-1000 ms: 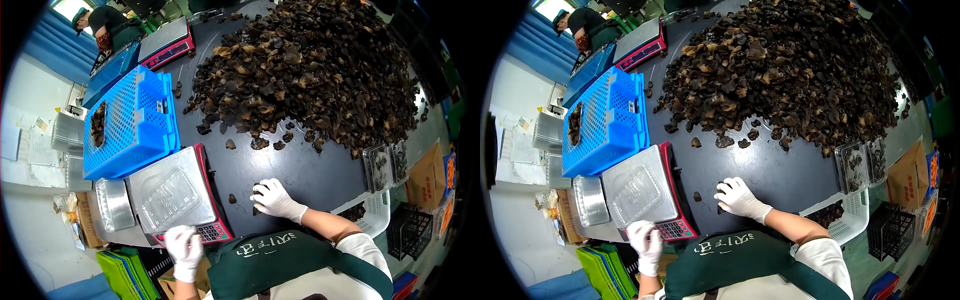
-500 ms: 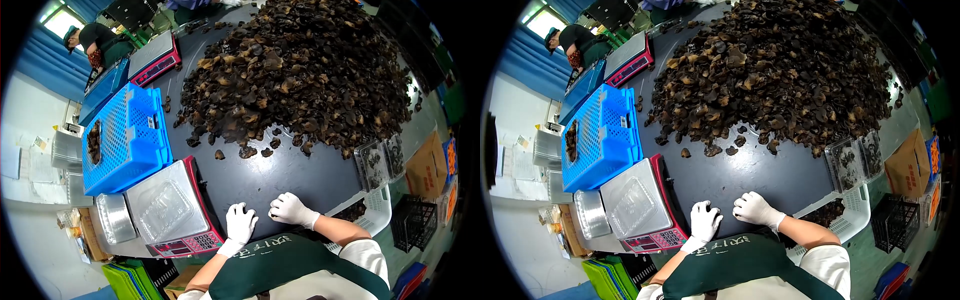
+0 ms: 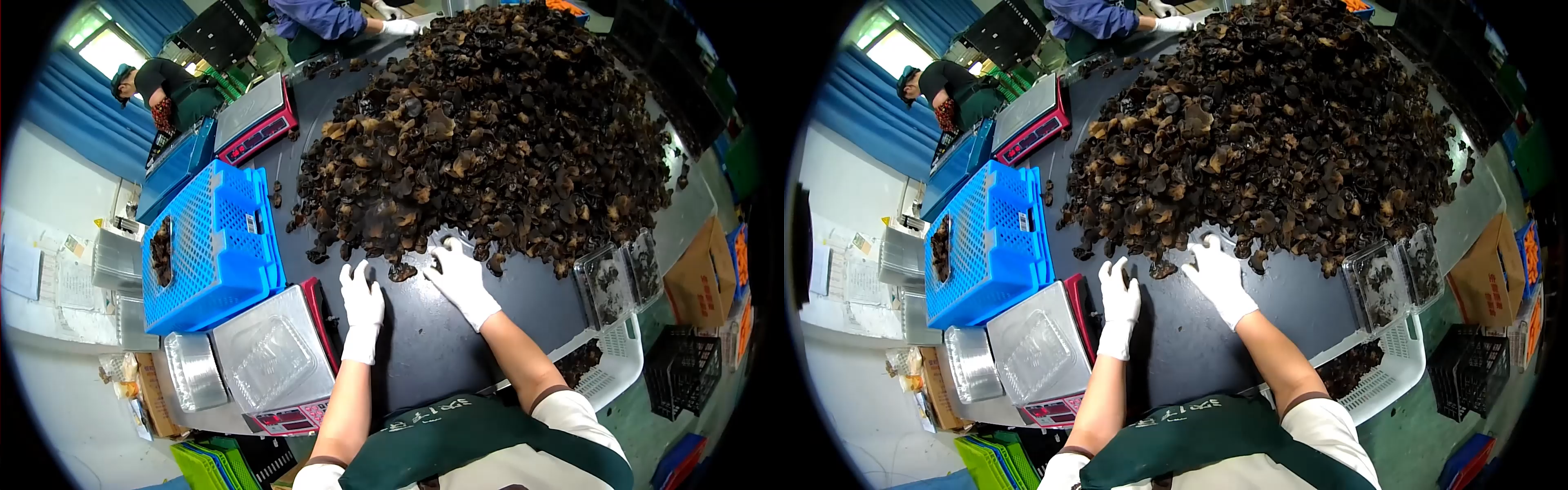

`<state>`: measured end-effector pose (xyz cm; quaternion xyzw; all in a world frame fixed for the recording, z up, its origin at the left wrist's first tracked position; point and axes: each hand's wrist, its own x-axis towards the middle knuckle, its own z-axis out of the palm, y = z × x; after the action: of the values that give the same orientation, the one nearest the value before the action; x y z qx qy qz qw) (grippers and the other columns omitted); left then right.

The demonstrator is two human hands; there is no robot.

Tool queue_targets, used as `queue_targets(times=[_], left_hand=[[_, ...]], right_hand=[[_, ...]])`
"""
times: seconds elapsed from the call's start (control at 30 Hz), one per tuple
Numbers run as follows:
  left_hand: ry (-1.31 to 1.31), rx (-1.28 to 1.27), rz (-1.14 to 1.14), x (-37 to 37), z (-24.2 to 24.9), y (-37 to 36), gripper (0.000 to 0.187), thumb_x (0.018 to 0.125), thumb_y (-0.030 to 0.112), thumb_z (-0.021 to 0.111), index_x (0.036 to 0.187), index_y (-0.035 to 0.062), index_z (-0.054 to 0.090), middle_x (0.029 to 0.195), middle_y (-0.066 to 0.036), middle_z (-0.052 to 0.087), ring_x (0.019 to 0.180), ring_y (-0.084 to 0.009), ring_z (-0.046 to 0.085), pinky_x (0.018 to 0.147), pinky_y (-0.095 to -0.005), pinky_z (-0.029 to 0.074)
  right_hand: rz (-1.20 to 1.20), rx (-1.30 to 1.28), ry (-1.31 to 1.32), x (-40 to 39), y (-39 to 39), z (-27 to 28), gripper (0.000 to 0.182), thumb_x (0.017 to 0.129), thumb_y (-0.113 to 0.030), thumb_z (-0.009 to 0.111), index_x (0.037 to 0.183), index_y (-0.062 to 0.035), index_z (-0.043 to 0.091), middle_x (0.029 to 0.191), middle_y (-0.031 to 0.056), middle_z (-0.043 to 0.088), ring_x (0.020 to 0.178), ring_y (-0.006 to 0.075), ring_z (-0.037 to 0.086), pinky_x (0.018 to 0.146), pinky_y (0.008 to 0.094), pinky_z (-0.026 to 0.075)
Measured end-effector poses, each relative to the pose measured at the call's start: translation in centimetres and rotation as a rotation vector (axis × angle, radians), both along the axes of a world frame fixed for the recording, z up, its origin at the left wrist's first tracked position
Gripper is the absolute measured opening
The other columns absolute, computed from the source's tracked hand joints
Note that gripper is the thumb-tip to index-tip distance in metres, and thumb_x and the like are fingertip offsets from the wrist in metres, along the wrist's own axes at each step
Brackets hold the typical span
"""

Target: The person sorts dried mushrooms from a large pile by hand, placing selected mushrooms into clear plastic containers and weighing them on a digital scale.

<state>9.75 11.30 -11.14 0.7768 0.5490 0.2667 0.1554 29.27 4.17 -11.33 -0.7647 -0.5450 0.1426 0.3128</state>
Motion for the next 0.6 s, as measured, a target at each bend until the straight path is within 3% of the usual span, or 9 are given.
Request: queue_targets(times=[0.07,0.17,0.2,0.23,0.33,0.5,0.6], left_hand=[[0.143,-0.135,0.078,0.7,-0.9,1.5,0.046,0.080,0.006,0.064,0.126,0.0129,0.055,0.137,-0.024,0.043,0.112,-0.0429,0.050,0.095,-0.0454,0.044],[0.314,-0.004,0.098,1.4,-2.3,1.5,0.029,0.081,0.010,0.067,0.109,0.0122,0.061,0.120,-0.018,0.051,0.101,-0.0395,0.051,0.088,-0.0455,0.045],[0.270,-0.034,0.031,1.1,-2.5,1.6,0.018,0.083,0.014,0.065,0.099,0.0099,0.059,0.112,-0.014,0.052,0.096,-0.0361,0.052,0.082,-0.0427,0.047],[0.273,-0.034,0.028,0.7,-3.1,1.8,0.018,0.083,0.014,0.065,0.099,0.0099,0.059,0.112,-0.014,0.052,0.096,-0.0361,0.052,0.082,-0.0427,0.047],[-0.141,0.038,-0.092,1.0,-3.2,1.7,0.011,0.082,0.010,0.065,0.089,0.0059,0.057,0.096,-0.014,0.054,0.086,-0.0315,0.056,0.079,-0.0403,0.047],[-0.247,-0.183,0.021,4.1,-1.9,2.0,0.036,0.079,0.022,0.076,0.100,0.0029,0.055,0.097,-0.013,0.055,0.087,-0.0270,0.057,0.080,-0.0348,0.047],[-0.236,-0.253,0.103,4.1,-3.4,3.2,0.031,0.078,0.021,0.076,0.093,0.0025,0.057,0.088,-0.013,0.060,0.079,-0.0254,0.058,0.075,-0.0346,0.048]], right_hand=[[0.111,-0.159,-0.111,-0.5,-0.3,0.6,0.050,0.081,-0.040,0.070,0.122,-0.0143,0.058,0.119,0.0153,0.051,0.092,0.0302,0.063,0.076,0.0416,0.054],[0.195,-0.112,-0.193,-0.5,-0.8,-0.8,0.033,0.081,-0.037,0.069,0.099,-0.0110,0.060,0.107,0.0117,0.054,0.084,0.0268,0.063,0.069,0.0412,0.052],[0.193,-0.111,-0.192,-0.1,-0.9,-0.9,0.033,0.081,-0.037,0.069,0.099,-0.0110,0.060,0.107,0.0117,0.054,0.084,0.0268,0.063,0.069,0.0412,0.052],[0.206,-0.085,-0.161,0.2,-1.0,-1.0,0.029,0.081,-0.034,0.067,0.096,-0.0113,0.059,0.103,0.0096,0.055,0.083,0.0258,0.063,0.067,0.0406,0.051],[0.203,-0.045,-0.130,0.6,-1.2,-1.2,0.021,0.081,-0.029,0.064,0.092,-0.0123,0.058,0.095,0.0067,0.058,0.080,0.0245,0.063,0.066,0.0394,0.050],[0.163,-0.037,-0.055,0.3,-1.0,-1.2,0.021,0.080,-0.026,0.062,0.097,-0.0142,0.061,0.092,0.0066,0.060,0.080,0.0248,0.064,0.067,0.0382,0.051],[0.119,-0.007,-0.023,0.1,-1.0,-0.7,0.027,0.080,-0.025,0.061,0.106,-0.0172,0.063,0.094,0.0070,0.061,0.081,0.0246,0.064,0.068,0.0380,0.051]])
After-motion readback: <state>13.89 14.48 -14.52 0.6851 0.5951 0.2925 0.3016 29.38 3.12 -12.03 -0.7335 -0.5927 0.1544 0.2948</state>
